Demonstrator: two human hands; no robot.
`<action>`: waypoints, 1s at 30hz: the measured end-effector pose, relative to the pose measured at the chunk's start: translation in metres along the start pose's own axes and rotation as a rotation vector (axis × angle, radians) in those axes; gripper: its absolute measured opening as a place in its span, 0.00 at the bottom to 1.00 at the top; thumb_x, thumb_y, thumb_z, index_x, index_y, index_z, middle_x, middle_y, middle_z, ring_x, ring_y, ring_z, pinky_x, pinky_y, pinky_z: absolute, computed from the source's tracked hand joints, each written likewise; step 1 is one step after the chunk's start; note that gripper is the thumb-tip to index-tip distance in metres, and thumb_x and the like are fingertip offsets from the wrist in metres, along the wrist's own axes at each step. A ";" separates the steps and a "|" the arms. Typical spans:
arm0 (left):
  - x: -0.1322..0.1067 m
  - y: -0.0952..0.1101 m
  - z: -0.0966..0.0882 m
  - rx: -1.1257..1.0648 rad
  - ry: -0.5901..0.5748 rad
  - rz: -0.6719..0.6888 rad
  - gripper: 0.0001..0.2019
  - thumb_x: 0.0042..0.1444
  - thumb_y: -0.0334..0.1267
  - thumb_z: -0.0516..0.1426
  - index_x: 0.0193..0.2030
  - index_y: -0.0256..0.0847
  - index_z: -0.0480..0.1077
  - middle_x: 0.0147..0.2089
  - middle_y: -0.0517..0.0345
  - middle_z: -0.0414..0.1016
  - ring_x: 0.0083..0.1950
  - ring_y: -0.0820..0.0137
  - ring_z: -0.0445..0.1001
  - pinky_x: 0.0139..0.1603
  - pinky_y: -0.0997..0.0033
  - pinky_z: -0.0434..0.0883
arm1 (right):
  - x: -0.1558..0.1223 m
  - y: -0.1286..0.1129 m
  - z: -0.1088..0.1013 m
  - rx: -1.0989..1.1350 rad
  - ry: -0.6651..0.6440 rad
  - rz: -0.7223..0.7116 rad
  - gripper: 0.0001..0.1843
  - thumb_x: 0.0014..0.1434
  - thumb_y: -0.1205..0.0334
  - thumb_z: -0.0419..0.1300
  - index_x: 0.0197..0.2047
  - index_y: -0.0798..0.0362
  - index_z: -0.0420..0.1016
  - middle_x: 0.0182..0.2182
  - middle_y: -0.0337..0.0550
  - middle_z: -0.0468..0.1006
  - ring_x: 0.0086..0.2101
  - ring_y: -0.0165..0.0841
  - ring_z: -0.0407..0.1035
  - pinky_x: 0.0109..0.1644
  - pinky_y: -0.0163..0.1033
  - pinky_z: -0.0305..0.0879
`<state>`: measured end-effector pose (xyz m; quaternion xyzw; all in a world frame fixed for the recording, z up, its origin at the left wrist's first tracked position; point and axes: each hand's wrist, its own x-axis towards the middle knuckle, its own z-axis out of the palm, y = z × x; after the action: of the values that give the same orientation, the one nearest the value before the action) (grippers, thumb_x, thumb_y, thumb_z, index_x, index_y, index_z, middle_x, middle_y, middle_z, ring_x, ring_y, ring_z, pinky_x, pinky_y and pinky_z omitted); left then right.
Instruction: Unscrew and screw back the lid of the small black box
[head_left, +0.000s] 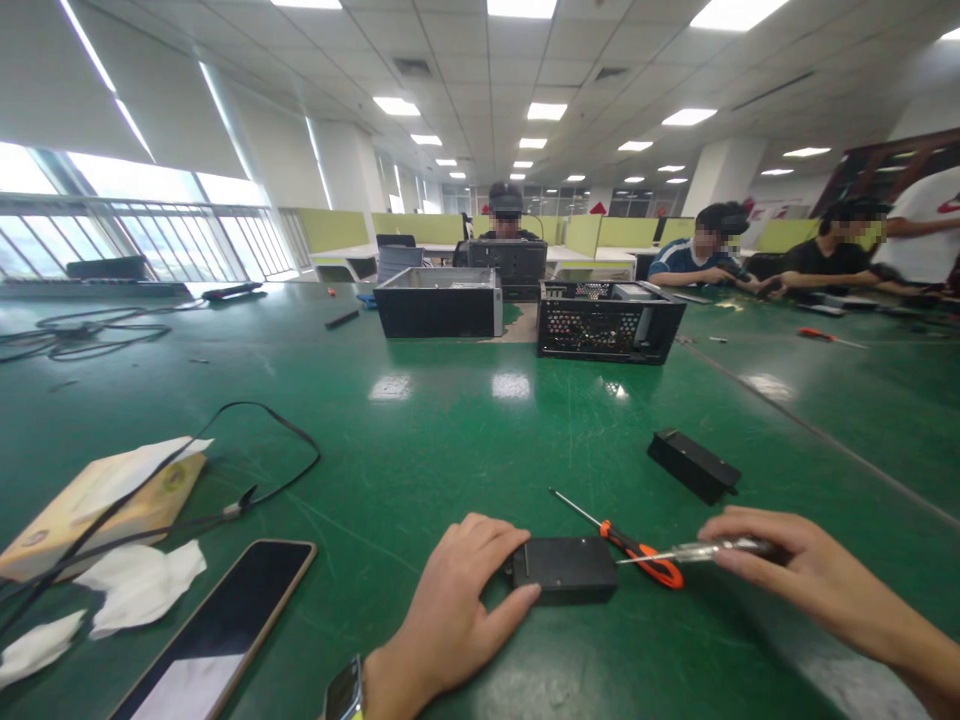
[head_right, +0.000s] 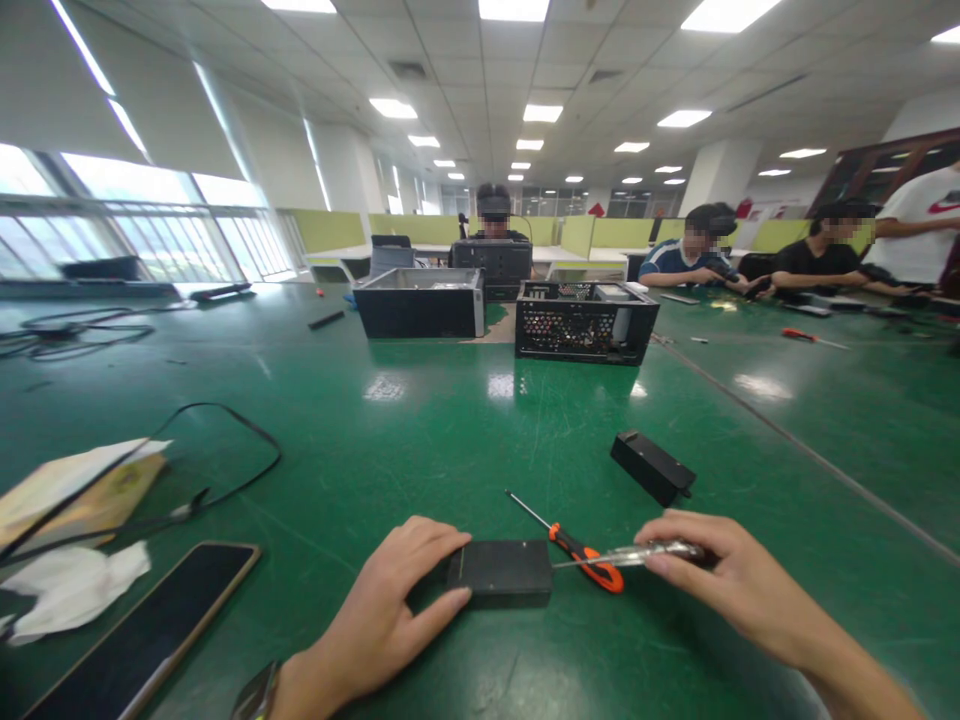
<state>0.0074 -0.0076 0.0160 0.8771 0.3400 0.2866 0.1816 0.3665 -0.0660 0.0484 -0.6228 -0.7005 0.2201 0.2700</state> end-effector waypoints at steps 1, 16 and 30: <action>0.000 0.000 0.000 0.002 -0.001 -0.002 0.16 0.60 0.40 0.59 0.54 0.41 0.70 0.50 0.48 0.75 0.50 0.57 0.72 0.50 0.53 0.70 | 0.001 -0.002 0.001 0.003 0.001 -0.008 0.14 0.58 0.47 0.62 0.40 0.45 0.84 0.39 0.43 0.84 0.37 0.41 0.77 0.37 0.39 0.72; 0.000 0.000 0.000 0.023 0.015 0.004 0.16 0.60 0.41 0.59 0.54 0.41 0.71 0.50 0.48 0.76 0.49 0.57 0.72 0.50 0.54 0.71 | -0.002 -0.003 -0.001 0.011 -0.054 -0.078 0.13 0.60 0.49 0.61 0.40 0.46 0.83 0.36 0.45 0.81 0.38 0.41 0.75 0.40 0.42 0.71; 0.000 0.000 0.000 0.018 0.017 0.010 0.16 0.60 0.40 0.59 0.54 0.40 0.71 0.49 0.48 0.76 0.49 0.57 0.72 0.49 0.54 0.71 | 0.001 0.004 0.004 -0.023 0.016 -0.084 0.13 0.60 0.49 0.61 0.41 0.46 0.83 0.37 0.45 0.81 0.37 0.41 0.75 0.41 0.42 0.70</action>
<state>0.0070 -0.0077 0.0160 0.8779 0.3398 0.2920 0.1691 0.3669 -0.0642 0.0431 -0.5977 -0.7263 0.1956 0.2774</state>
